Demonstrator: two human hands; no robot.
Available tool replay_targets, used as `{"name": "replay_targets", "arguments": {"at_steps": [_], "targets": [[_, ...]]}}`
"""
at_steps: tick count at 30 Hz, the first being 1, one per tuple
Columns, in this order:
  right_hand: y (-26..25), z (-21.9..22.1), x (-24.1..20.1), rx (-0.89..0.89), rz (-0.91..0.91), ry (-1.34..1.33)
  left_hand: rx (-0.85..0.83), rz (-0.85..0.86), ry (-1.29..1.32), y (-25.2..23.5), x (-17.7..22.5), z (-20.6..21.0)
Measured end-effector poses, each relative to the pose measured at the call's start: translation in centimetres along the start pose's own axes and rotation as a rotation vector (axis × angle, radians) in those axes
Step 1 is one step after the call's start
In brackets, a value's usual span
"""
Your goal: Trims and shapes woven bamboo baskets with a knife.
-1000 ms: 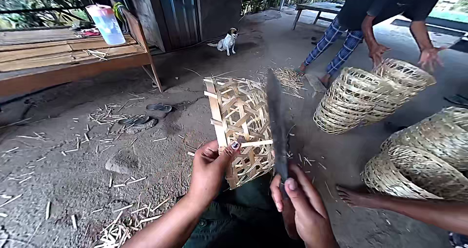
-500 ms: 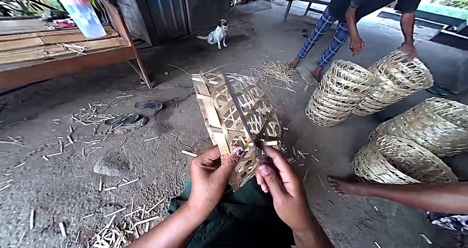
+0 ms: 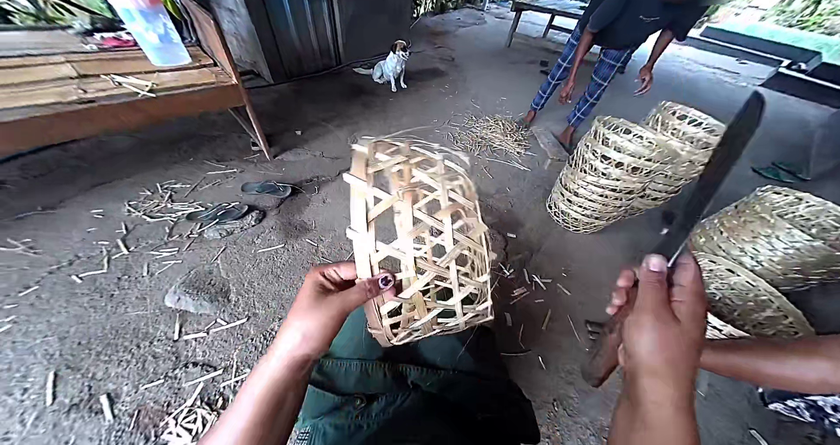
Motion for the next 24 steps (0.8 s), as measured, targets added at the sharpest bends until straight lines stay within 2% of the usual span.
{"name": "replay_targets", "arguments": {"at_steps": [2,4,5,8,10,12,14,18,24], "targets": [[2.0,2.5,0.0,-0.103,0.061,-0.248,0.103,-0.041,-0.244,-0.5,-1.0,-0.9],[4.7,5.8,-0.7,-0.246,0.025,-0.403,0.125,-0.041,-0.282,-0.6,-1.5,-0.6],[5.9,7.4,-1.1,-0.307,-0.002,-0.454,0.063,-0.044,-0.207,-0.5,-1.5,0.1],[8.6,10.4,-1.2,-0.374,-0.015,-0.511,-0.268,-0.131,0.070,0.6,-1.2,2.6],[9.5,11.4,-1.1,-0.396,0.021,-0.559,-0.318,-0.124,0.211,1.2,-0.7,2.4],[9.7,11.8,-1.3,-0.425,0.039,-0.570,-0.248,-0.071,0.394,0.9,0.7,1.3],[9.7,12.1,-1.6,-0.451,0.037,-0.567,-0.125,-0.102,0.512,0.8,1.6,0.4],[9.8,12.3,-2.2,-0.482,0.005,-0.536,0.187,-0.131,0.333,1.3,2.1,-1.2],[9.8,12.4,-1.6,-0.484,0.022,-0.538,0.177,-0.343,0.433,1.4,0.0,-0.8]]}}
Point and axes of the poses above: each hand's wrist, its own y-axis away from the middle knuckle, its own z-axis out of the palm, x = y × z, the point moved 10 cm from there along -y, towards the middle knuckle, and after that the axes turned 9 degrees about y, right-handed, at the moved point
